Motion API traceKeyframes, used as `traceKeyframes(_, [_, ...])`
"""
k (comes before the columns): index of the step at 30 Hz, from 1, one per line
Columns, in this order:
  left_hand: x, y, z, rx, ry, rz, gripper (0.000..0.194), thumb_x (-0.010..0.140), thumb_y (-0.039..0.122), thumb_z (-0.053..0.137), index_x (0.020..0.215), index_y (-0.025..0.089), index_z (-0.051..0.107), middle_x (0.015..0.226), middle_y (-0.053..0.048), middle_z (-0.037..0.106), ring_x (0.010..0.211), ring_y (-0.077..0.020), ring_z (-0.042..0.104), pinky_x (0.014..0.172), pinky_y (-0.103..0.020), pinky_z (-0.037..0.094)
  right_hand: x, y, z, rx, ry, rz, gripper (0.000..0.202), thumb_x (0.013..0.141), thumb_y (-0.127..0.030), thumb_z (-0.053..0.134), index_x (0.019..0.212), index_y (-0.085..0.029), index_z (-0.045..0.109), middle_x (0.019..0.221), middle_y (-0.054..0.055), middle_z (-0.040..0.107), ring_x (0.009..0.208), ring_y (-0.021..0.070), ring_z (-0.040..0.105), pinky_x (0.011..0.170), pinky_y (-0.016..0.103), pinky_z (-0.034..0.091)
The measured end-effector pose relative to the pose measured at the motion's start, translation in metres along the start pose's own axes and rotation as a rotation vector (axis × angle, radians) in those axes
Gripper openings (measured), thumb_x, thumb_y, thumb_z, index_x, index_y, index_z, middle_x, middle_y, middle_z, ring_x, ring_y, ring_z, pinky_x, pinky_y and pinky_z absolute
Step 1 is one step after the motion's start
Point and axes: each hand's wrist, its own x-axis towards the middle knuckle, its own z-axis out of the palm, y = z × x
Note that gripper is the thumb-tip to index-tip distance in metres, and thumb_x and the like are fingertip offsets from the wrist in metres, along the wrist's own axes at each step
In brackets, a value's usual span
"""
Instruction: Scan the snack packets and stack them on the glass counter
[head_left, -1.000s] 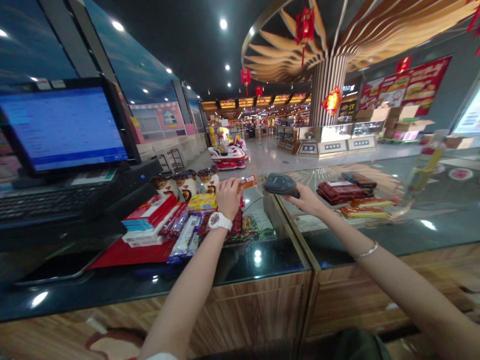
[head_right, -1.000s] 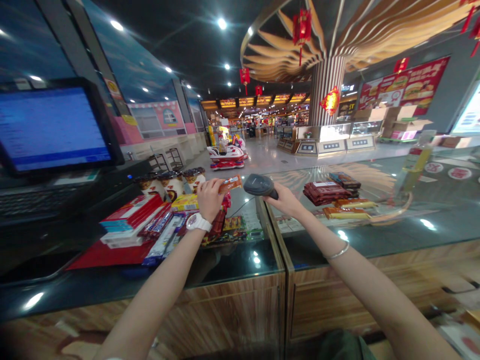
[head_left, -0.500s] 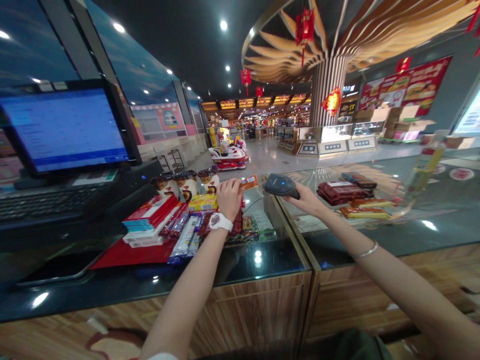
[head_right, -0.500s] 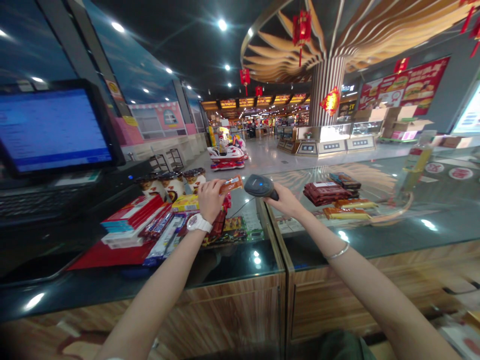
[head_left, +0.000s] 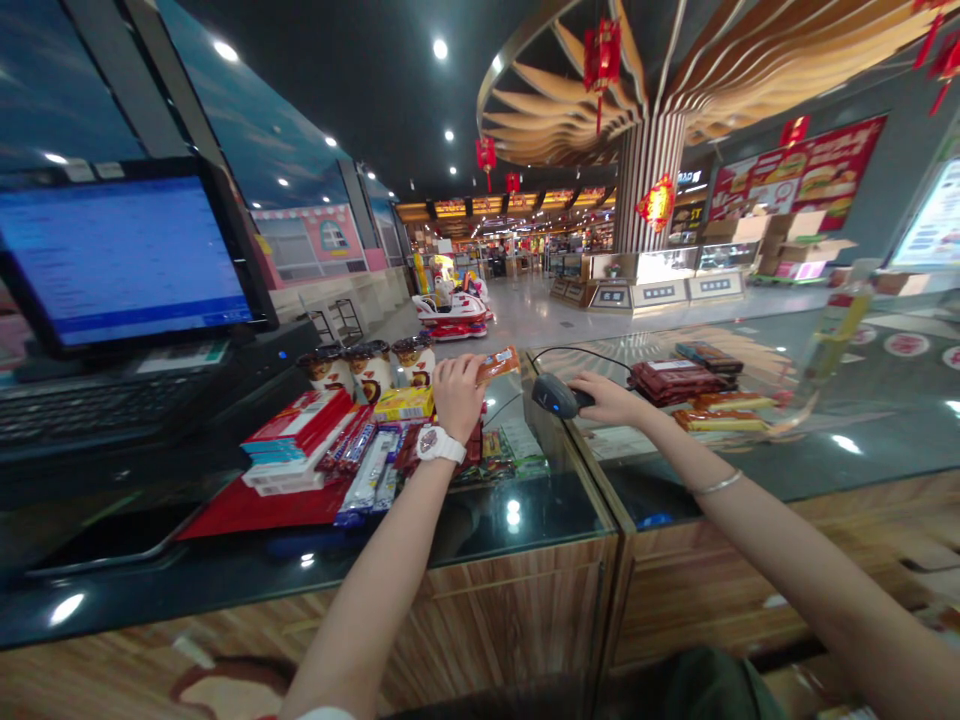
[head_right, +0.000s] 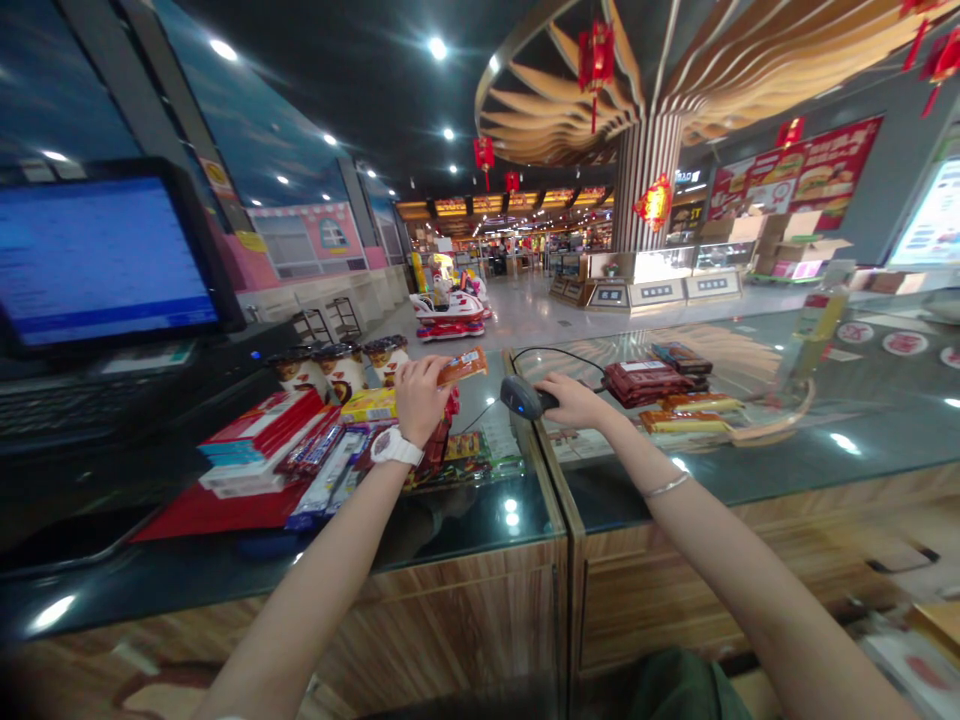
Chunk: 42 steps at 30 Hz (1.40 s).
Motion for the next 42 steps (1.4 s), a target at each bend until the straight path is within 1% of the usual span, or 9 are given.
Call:
traceKeyframes(5, [-0.002,0.005,0.0,-0.009,-0.002,0.046,0.034,0.086,0.02,0.063,0.119,0.025,0.063,0.118,-0.005,0.068,0.112,-0.0266,0.057,0.111,-0.045,0.033,-0.005,0.012,-0.001,0.022,-0.043,0.011,0.046,0.065,-0.011,0.061,0.11,-0.016,0.069,0.103,0.01,0.066,0.099,0.0249,0.063,0.09,0.037,0.049])
traceKeyframes(10, [-0.004,0.01,0.0,-0.034,-0.025,0.063,0.034,0.085,0.018,0.063,0.118,0.027,0.063,0.118,-0.005,0.068,0.113,-0.0261,0.058,0.113,-0.047,0.031,-0.005,0.017,0.001,0.07,-0.083,0.008,0.039,0.067,-0.017,0.065,0.105,-0.018,0.071,0.098,0.008,0.068,0.094,0.024,0.064,0.087,0.037,0.051])
traceKeyframes(21, [-0.006,0.01,0.004,-0.047,-0.049,0.111,0.036,0.085,0.017,0.063,0.12,0.025,0.062,0.12,-0.005,0.067,0.113,-0.0254,0.058,0.113,-0.046,0.031,-0.005,0.029,0.008,0.11,-0.072,0.113,0.057,0.06,-0.005,0.051,0.111,-0.021,0.071,0.112,0.007,0.073,0.107,0.0266,0.066,0.098,0.043,0.05])
traceKeyframes(24, [-0.007,0.013,0.004,-0.057,-0.064,0.133,0.037,0.085,0.017,0.063,0.121,0.025,0.062,0.12,-0.005,0.067,0.113,-0.0249,0.058,0.114,-0.046,0.031,-0.002,0.022,0.004,0.083,0.05,0.14,0.058,0.067,-0.006,0.051,0.12,-0.022,0.066,0.121,0.008,0.07,0.116,0.0275,0.062,0.103,0.048,0.047])
traceKeyframes(27, [-0.007,0.017,0.003,-0.07,-0.079,0.154,0.037,0.085,0.018,0.064,0.121,0.024,0.062,0.121,-0.005,0.067,0.114,-0.0244,0.058,0.114,-0.045,0.031,0.003,0.003,0.0,0.063,0.253,0.059,0.061,0.076,-0.015,0.056,0.136,-0.022,0.054,0.137,0.011,0.059,0.13,0.028,0.052,0.111,0.052,0.039])
traceKeyframes(29, [-0.008,0.02,0.002,-0.083,-0.091,0.174,0.037,0.086,0.02,0.064,0.122,0.024,0.062,0.121,-0.005,0.067,0.114,-0.024,0.058,0.114,-0.046,0.032,0.007,-0.014,-0.001,0.05,0.32,-0.007,0.061,0.082,-0.024,0.058,0.142,-0.022,0.046,0.144,0.012,0.052,0.135,0.0277,0.046,0.114,0.052,0.035])
traceKeyframes(34, [-0.01,0.026,0.002,-0.106,-0.133,0.248,0.042,0.086,0.02,0.064,0.127,0.026,0.059,0.121,-0.006,0.067,0.114,-0.0235,0.059,0.114,-0.048,0.032,0.013,-0.045,0.004,-0.006,0.296,-0.099,0.06,0.087,-0.03,0.061,0.144,-0.026,0.042,0.144,0.012,0.051,0.134,0.0275,0.046,0.113,0.051,0.038])
traceKeyframes(38, [-0.013,0.028,0.006,-0.138,-0.147,0.328,0.04,0.087,0.022,0.064,0.126,0.025,0.059,0.122,-0.005,0.068,0.113,-0.0222,0.06,0.116,-0.046,0.031,0.014,-0.048,0.008,-0.037,0.293,-0.095,0.043,0.088,-0.028,0.058,0.131,-0.025,0.055,0.129,0.012,0.061,0.124,0.0284,0.055,0.106,0.051,0.043])
traceKeyframes(42, [-0.012,0.029,0.004,-0.173,-0.169,0.33,0.037,0.087,0.025,0.065,0.125,0.024,0.06,0.12,-0.004,0.069,0.112,-0.0214,0.061,0.117,-0.046,0.029,0.014,-0.047,0.01,-0.052,0.322,-0.098,0.031,0.088,-0.029,0.057,0.118,-0.022,0.061,0.118,0.013,0.066,0.115,0.0282,0.059,0.101,0.049,0.047])
